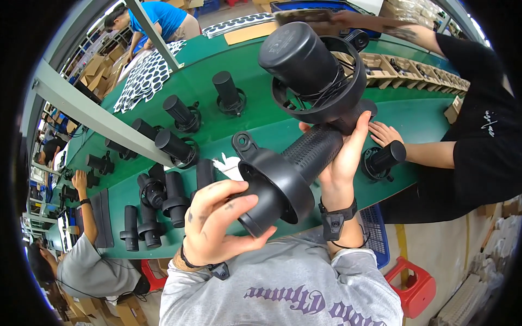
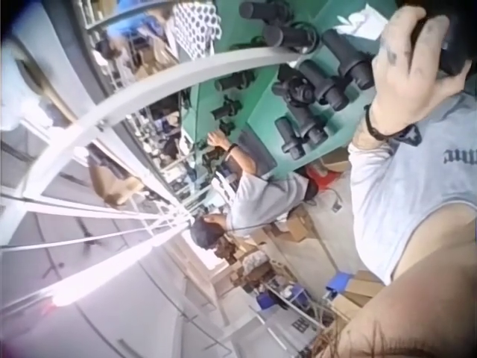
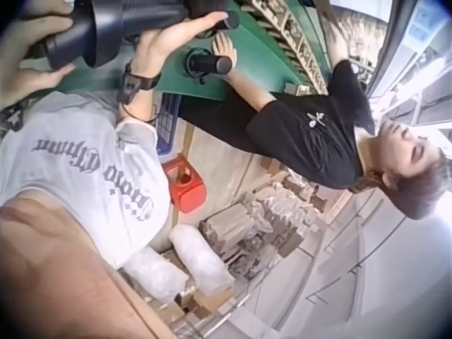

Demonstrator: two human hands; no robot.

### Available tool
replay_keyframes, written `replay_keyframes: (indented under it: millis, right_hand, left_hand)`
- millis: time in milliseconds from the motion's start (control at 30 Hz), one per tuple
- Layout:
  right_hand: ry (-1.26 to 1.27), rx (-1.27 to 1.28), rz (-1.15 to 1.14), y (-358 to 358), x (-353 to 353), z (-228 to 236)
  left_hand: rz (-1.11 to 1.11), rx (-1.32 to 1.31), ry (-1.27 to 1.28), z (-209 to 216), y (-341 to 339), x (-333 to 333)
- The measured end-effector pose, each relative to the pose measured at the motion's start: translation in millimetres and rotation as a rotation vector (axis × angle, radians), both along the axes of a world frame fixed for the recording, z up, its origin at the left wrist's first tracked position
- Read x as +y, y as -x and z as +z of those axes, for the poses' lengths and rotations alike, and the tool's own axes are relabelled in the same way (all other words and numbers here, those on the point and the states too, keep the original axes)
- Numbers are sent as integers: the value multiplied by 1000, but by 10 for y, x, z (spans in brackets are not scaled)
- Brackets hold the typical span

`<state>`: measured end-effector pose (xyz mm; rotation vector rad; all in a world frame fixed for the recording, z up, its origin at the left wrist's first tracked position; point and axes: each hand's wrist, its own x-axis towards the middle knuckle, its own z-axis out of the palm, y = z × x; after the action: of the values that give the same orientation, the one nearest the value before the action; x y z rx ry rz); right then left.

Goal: The person picks up a microphone and a shock mount, fits the microphone into the mount, and rotates it before placing the assembly into a cardboard tray. This process is repeated multiple times with other microphones and mounts.

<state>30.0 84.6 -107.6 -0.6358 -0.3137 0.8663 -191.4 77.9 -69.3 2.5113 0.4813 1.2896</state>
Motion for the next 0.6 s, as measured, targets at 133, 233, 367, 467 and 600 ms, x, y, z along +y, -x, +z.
replay_keyframes:
  millis: [133,233,367,467,600]
  right_hand:
    - [-65,42,48,-41,0,-47]
    - [-101,52,70,-62,2,-75]
    - [-66,49,89,-52,-5,-37]
    - [-103,45,148,-89,-11,-72]
    - [-129,60,150,-67,-26,-62]
  left_hand:
    - [-82,6,-52,-7,16,0]
    - [-87,60,-135,84,42,-6]
    - [-60,71,-353,41,20,-25]
    - [-89,140,-365,81,47,-38]
    - [-175,177,-408,78,83,-9]
